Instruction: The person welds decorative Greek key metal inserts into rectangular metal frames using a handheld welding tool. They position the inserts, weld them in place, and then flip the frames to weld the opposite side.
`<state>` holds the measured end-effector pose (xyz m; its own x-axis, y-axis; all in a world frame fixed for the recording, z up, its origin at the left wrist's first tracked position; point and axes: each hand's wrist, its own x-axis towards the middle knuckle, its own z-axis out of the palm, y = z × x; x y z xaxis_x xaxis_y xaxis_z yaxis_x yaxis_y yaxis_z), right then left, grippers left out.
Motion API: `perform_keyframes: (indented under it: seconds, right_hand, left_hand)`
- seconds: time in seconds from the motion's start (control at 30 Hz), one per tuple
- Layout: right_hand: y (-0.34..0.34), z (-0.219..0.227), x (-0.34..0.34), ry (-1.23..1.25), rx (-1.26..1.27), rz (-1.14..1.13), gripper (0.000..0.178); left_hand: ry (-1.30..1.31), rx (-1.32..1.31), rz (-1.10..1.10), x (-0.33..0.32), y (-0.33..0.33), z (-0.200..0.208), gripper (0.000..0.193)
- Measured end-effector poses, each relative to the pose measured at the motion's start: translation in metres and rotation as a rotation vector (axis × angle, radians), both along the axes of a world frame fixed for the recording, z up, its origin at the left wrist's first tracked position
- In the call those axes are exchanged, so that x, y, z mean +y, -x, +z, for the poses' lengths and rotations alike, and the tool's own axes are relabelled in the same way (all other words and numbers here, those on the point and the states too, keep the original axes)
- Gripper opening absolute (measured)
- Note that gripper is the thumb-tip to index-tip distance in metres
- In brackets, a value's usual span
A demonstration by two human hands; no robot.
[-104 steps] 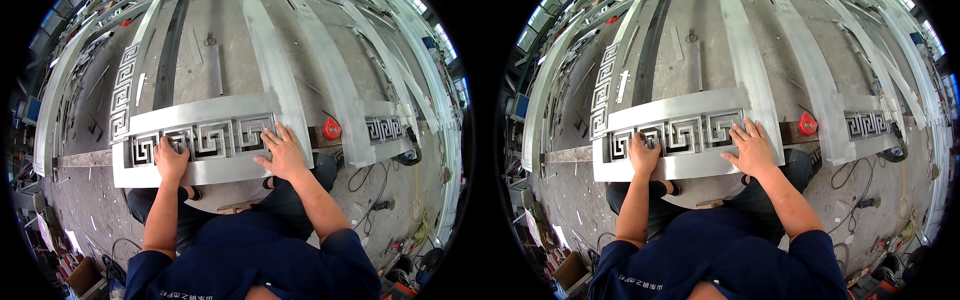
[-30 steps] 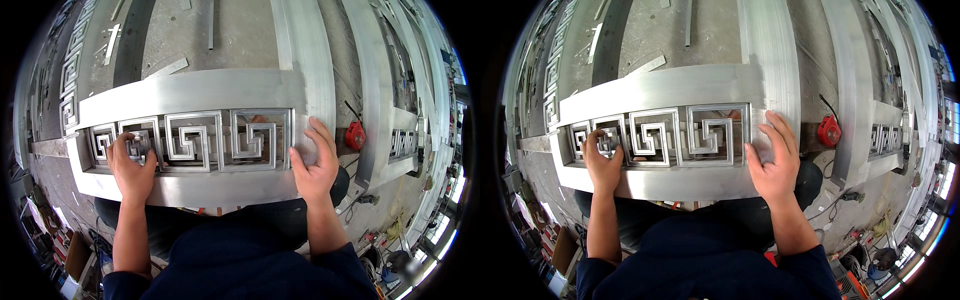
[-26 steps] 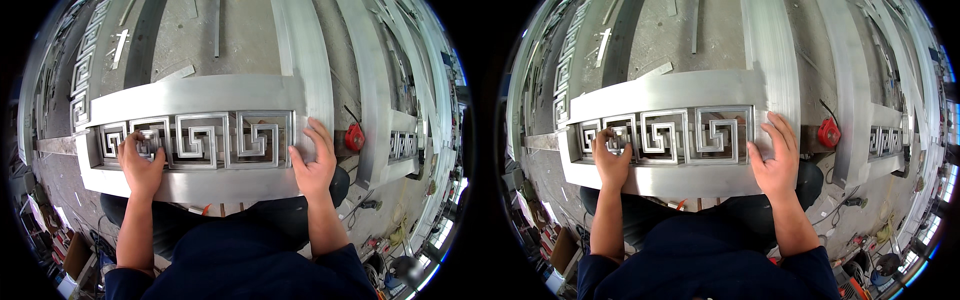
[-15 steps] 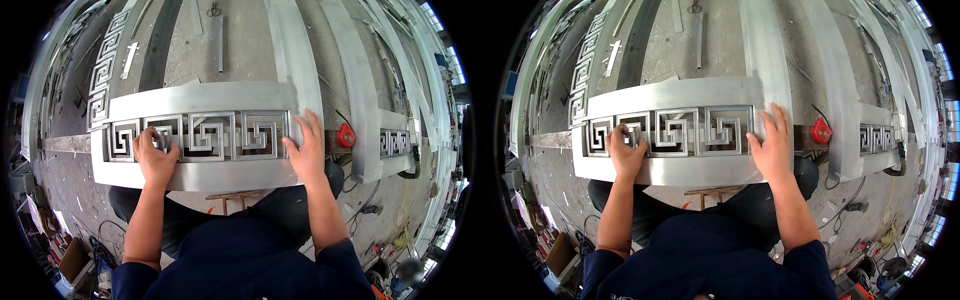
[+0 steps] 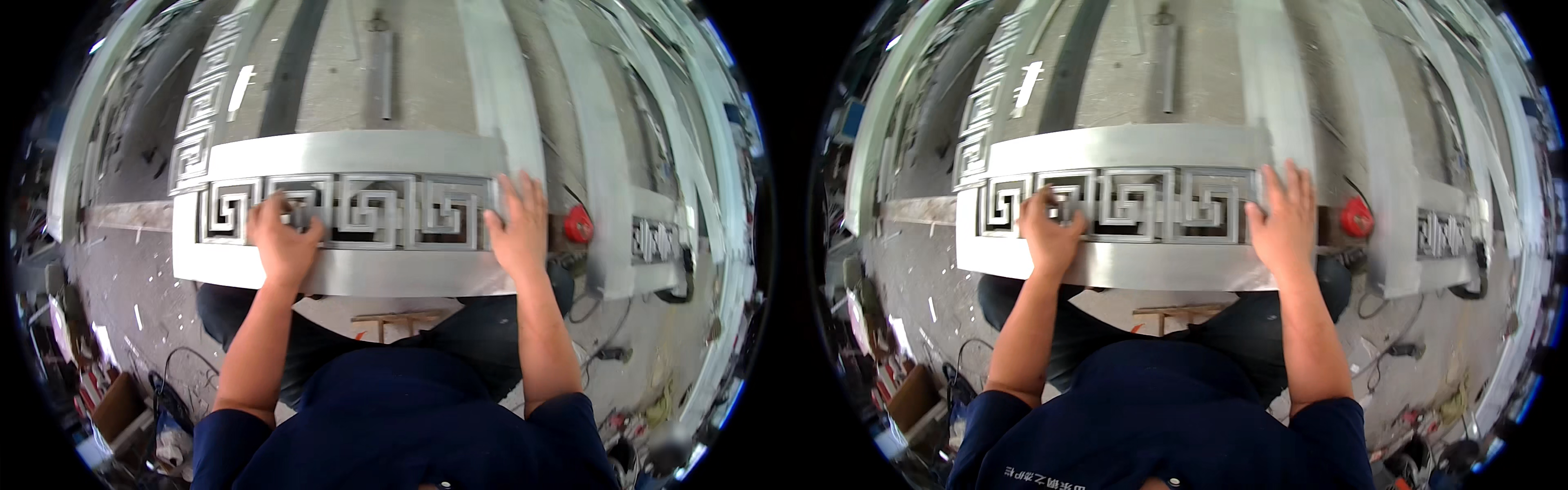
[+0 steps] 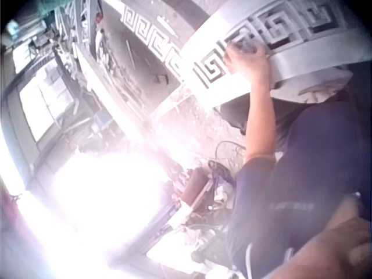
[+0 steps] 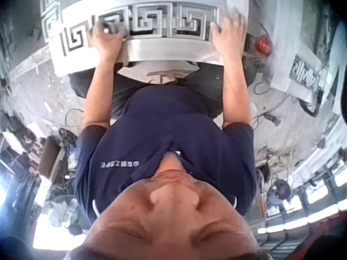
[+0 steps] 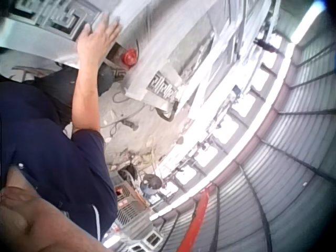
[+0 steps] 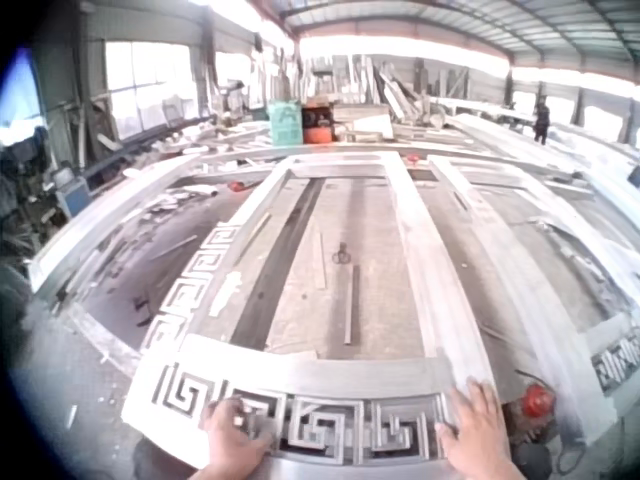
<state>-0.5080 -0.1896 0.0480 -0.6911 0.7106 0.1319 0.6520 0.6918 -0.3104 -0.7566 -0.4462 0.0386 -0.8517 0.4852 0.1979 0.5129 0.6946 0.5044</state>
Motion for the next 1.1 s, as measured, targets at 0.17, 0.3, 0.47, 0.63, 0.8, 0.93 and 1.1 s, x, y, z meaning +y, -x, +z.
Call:
perform_keyframes:
  seconds: [0.17, 0.3, 0.47, 0.63, 0.8, 0.93, 1.1]
  right_hand:
    - [-0.010, -0.011, 0.007, -0.054, -0.003, 0.007, 0.066]
    - [-0.003, -0.007, 0.008, 0.046, -0.025, -0.003, 0.070]
    - [0.000, -0.009, 0.012, 0.082, -0.084, -0.023, 0.072]
    - [-0.001, -0.010, 0.008, 0.013, -0.058, 0.000, 0.074]
    - [0.001, -0.004, -0.002, -0.035, 0.062, -0.003, 0.073]
    - [0.004, 0.000, -0.007, -0.073, 0.135, 0.014, 0.069]
    - [0.005, 0.001, -0.005, -0.033, 0.109, -0.008, 0.072]
  left_hand:
    - [0.209, -0.147, 0.026, 0.014, 0.002, 0.023, 0.049]
    - [0.269, -0.152, 0.006, 0.009, 0.007, 0.015, 0.059]
    - [0.300, -0.141, -0.005, 0.011, 0.004, 0.020, 0.063]
    - [0.281, -0.140, 0.022, 0.010, 0.002, 0.020, 0.066]
    - [0.073, -0.028, 0.037, 0.007, -0.003, 0.011, 0.066]
    - [0.001, 0.034, 0.032, 0.002, -0.001, 0.001, 0.061]
    - [0.003, 0.042, 0.049, 0.000, -0.003, 0.002, 0.061]
